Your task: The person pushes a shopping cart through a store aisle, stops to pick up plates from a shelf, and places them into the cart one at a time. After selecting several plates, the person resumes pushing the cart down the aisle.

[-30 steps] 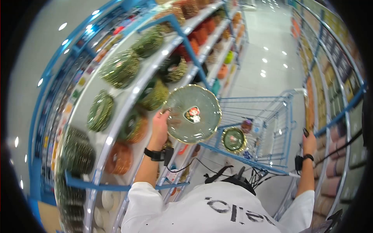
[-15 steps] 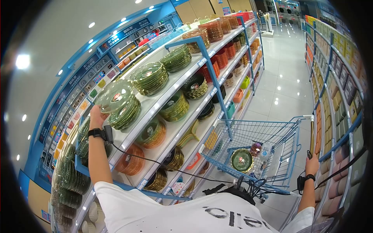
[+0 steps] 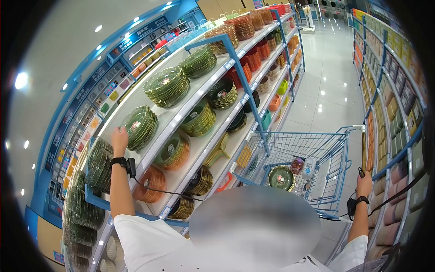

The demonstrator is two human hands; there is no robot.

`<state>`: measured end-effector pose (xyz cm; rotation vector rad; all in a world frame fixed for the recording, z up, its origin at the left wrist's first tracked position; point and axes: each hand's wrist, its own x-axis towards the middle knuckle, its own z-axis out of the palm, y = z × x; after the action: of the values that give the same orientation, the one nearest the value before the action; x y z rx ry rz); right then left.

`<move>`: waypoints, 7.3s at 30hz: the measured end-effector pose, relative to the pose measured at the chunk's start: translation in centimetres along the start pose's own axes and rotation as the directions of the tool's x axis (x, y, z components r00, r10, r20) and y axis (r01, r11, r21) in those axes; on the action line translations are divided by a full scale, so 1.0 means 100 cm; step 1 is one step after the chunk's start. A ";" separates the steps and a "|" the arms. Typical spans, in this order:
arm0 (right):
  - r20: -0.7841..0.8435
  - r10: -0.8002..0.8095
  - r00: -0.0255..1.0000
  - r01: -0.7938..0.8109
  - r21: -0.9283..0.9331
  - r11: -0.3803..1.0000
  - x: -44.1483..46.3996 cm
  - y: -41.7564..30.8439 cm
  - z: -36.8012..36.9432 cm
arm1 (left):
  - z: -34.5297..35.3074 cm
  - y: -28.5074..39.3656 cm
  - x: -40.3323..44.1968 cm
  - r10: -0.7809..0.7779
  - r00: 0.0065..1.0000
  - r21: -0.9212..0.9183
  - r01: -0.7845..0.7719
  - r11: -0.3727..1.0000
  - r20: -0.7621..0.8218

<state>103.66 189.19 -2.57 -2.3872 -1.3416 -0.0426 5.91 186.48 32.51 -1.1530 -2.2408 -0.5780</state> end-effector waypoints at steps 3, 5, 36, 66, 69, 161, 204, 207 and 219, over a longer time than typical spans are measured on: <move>-0.011 -0.014 1.000 0.014 -0.016 1.000 0.000 0.001 0.001 | -0.013 0.046 -0.030 0.068 0.991 -0.183 -0.046 0.982 0.114; -0.017 -0.023 1.000 0.022 -0.040 0.999 -0.003 -0.002 -0.003 | -0.020 0.062 -0.043 0.105 0.980 -0.313 -0.047 0.949 0.169; 0.027 0.062 0.998 -0.060 -0.052 0.997 -0.003 -0.006 -0.005 | -0.014 0.026 -0.041 0.263 0.947 -0.235 -0.217 0.947 0.184; -0.026 0.171 0.985 -0.173 -0.089 0.981 0.006 -0.015 0.010 | 0.534 0.453 -0.518 0.298 -0.028 -0.286 -0.376 0.881 0.954; -0.013 0.183 0.983 -0.183 -0.095 0.979 0.014 -0.017 0.011 | 0.536 0.447 -0.516 0.356 0.005 -0.322 -0.414 0.851 0.934; 0.061 -0.001 0.998 -0.002 0.050 0.999 0.018 -0.002 0.001 | -0.019 0.107 -0.058 0.506 0.846 0.223 -0.467 0.856 -0.170; -0.020 0.191 0.981 -0.191 -0.014 0.981 0.033 -0.015 0.016 | 0.556 0.431 -0.531 0.379 -0.071 -0.368 -0.463 0.806 0.922; -0.016 0.205 0.979 -0.205 -0.011 0.979 0.033 -0.016 0.014 | 0.552 0.435 -0.520 0.469 -0.103 -0.473 -0.352 0.808 0.877; -0.008 0.142 0.990 -0.142 -0.026 0.989 0.033 -0.014 0.008 | 0.421 0.412 -0.442 0.378 0.326 -0.487 0.384 0.785 0.867</move>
<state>104.10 192.79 -2.15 -2.4960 -1.1711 -0.0275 50.00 207.32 -22.64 -2.3536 -3.1410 -0.8191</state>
